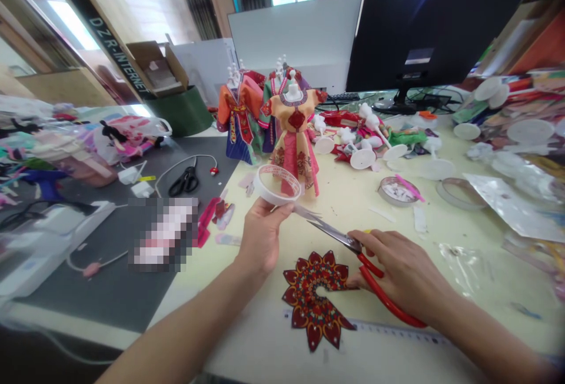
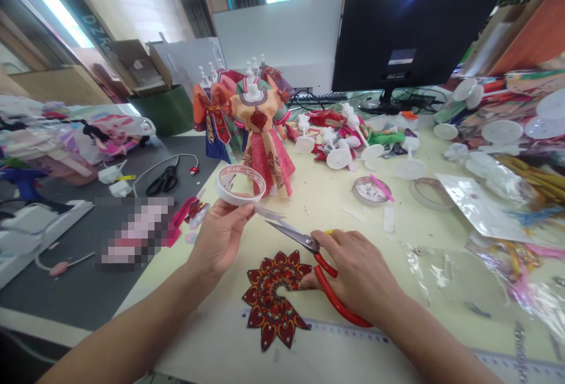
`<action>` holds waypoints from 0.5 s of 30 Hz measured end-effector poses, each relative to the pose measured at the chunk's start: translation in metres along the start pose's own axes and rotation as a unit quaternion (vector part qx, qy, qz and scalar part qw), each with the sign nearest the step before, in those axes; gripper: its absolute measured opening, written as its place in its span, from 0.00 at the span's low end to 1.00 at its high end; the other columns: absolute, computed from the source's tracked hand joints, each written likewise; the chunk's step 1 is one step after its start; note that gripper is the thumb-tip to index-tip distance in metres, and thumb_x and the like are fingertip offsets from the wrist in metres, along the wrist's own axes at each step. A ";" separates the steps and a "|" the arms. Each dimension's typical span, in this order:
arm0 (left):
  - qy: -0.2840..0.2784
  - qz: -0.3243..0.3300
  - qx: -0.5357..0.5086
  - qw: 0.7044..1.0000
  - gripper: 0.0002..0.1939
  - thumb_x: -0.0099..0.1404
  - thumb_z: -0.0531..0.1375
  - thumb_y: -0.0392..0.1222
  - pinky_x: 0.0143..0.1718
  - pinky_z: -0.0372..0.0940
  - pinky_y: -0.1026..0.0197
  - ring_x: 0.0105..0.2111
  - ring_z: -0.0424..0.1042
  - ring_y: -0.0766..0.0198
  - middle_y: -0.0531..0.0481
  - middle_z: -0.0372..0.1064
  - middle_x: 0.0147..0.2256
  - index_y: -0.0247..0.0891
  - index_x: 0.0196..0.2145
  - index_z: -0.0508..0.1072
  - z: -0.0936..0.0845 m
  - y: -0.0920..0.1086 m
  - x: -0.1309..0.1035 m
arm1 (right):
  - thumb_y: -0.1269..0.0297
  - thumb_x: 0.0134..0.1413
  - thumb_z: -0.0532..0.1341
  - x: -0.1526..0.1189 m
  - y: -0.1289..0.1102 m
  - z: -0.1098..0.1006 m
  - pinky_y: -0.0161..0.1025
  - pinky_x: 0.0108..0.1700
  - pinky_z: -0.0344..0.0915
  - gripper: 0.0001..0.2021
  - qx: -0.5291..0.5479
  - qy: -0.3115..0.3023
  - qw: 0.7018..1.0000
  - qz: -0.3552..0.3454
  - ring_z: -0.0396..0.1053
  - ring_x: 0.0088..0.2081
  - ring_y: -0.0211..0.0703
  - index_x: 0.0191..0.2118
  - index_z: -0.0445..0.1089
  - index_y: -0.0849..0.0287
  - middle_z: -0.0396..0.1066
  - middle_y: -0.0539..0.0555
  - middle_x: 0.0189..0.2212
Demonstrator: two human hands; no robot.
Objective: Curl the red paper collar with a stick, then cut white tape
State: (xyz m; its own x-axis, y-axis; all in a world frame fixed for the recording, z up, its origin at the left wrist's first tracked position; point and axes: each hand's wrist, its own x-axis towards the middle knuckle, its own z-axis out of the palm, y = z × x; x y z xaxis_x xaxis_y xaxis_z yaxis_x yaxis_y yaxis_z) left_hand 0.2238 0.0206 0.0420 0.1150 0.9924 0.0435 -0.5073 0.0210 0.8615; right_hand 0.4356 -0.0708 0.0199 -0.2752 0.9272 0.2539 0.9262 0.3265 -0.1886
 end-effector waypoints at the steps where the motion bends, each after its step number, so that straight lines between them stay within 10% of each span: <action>1: -0.001 -0.001 0.000 1.000 0.15 0.51 0.64 0.30 0.49 0.59 0.60 0.42 0.69 0.65 0.52 0.73 0.40 0.39 0.38 0.74 0.000 0.000 0.000 | 0.46 0.49 0.59 0.000 0.000 0.000 0.44 0.34 0.64 0.27 -0.002 0.002 1.000 0.001 0.68 0.36 0.49 0.51 0.63 0.58 0.70 0.57 0.34; 15: -0.009 -0.007 0.000 1.000 0.18 0.51 0.64 0.30 0.50 0.58 0.59 0.44 0.69 0.64 0.53 0.73 0.40 0.41 0.41 0.73 0.001 0.001 -0.001 | 0.44 0.49 0.58 0.001 0.000 0.000 0.44 0.35 0.64 0.28 -0.005 -0.012 1.000 0.011 0.68 0.36 0.49 0.52 0.62 0.58 0.70 0.57 0.35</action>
State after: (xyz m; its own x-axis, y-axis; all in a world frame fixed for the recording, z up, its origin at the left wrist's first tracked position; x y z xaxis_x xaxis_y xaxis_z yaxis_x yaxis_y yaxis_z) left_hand 0.2238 0.0195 0.0431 0.1381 0.9896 0.0411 -0.5047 0.0346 0.8626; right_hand 0.4349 -0.0703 0.0198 -0.2603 0.9386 0.2265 0.9349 0.3036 -0.1840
